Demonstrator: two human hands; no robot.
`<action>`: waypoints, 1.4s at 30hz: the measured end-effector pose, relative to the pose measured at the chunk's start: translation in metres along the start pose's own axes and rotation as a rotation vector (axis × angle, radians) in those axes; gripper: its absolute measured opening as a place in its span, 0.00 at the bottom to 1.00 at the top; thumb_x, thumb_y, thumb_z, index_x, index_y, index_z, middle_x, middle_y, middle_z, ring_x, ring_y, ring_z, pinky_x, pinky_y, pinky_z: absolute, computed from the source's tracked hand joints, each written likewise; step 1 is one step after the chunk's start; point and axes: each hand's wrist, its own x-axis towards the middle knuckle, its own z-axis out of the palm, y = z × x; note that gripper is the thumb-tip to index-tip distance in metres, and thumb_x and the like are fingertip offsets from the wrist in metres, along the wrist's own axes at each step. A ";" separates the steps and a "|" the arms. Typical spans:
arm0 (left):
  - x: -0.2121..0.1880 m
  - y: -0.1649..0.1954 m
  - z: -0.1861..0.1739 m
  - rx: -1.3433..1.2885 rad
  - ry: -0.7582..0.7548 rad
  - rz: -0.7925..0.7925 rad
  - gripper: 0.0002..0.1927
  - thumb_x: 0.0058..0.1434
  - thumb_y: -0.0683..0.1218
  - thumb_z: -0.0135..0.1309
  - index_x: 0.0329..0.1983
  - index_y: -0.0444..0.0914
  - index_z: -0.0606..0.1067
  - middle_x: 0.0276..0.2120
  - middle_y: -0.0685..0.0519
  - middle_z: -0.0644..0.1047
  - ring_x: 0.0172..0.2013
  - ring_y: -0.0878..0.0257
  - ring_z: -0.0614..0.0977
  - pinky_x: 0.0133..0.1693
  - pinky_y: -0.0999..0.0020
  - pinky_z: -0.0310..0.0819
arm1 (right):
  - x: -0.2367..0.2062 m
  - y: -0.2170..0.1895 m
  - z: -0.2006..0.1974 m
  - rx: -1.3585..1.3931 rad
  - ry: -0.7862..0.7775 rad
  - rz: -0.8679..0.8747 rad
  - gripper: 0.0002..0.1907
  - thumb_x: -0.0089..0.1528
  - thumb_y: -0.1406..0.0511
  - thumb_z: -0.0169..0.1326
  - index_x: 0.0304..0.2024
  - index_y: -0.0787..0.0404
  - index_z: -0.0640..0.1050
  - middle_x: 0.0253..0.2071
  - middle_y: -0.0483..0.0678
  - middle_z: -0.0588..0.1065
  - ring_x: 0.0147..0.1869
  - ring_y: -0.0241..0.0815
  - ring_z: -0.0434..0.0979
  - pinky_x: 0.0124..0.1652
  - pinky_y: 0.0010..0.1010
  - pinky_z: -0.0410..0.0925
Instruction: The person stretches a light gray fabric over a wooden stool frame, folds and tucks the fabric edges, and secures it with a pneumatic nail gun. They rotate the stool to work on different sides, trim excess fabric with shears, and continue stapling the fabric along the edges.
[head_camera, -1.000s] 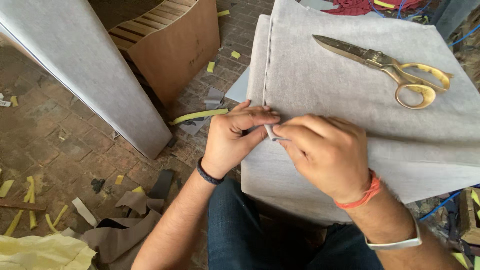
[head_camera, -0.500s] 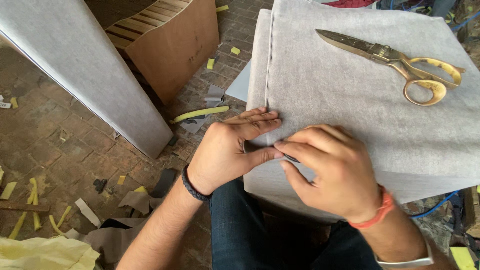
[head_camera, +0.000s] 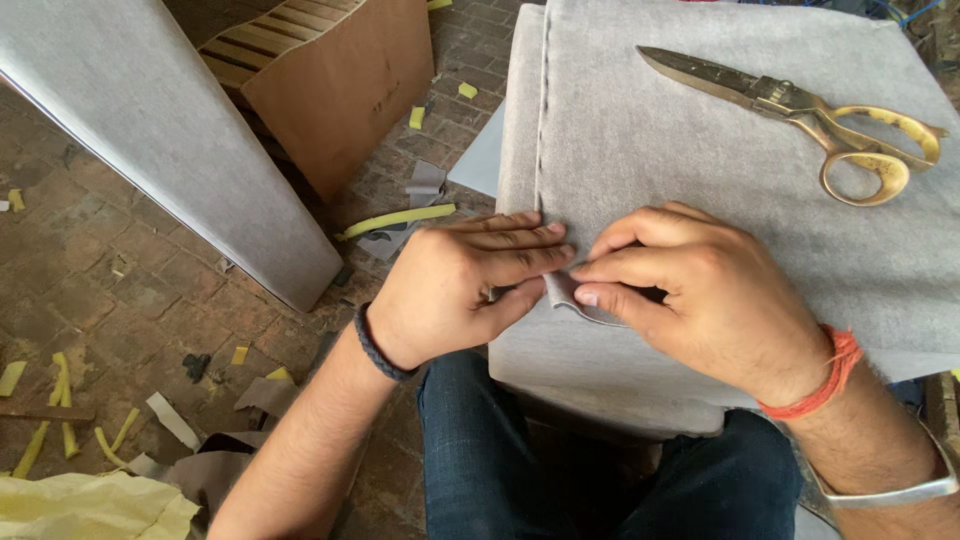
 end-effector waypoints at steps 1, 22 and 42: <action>0.000 -0.002 0.002 0.039 0.027 0.033 0.15 0.61 0.42 0.64 0.52 0.42 0.82 0.50 0.51 0.83 0.56 0.58 0.84 0.63 0.63 0.77 | 0.001 -0.001 0.000 0.033 -0.011 0.021 0.09 0.56 0.62 0.64 0.37 0.57 0.86 0.40 0.41 0.81 0.40 0.37 0.83 0.39 0.28 0.75; 0.016 0.001 0.011 -0.127 0.148 -0.380 0.15 0.56 0.46 0.67 0.41 0.36 0.76 0.36 0.52 0.84 0.34 0.64 0.88 0.36 0.70 0.82 | 0.029 0.003 0.001 -0.336 0.027 0.057 0.07 0.55 0.59 0.67 0.31 0.53 0.84 0.32 0.41 0.80 0.38 0.43 0.81 0.36 0.35 0.72; 0.003 0.005 0.027 -0.041 0.184 -0.173 0.10 0.62 0.39 0.60 0.46 0.39 0.82 0.46 0.51 0.84 0.49 0.60 0.86 0.58 0.66 0.80 | -0.015 0.030 -0.019 -0.533 0.109 -0.021 0.03 0.61 0.65 0.63 0.37 0.54 0.85 0.37 0.42 0.80 0.42 0.41 0.80 0.38 0.32 0.71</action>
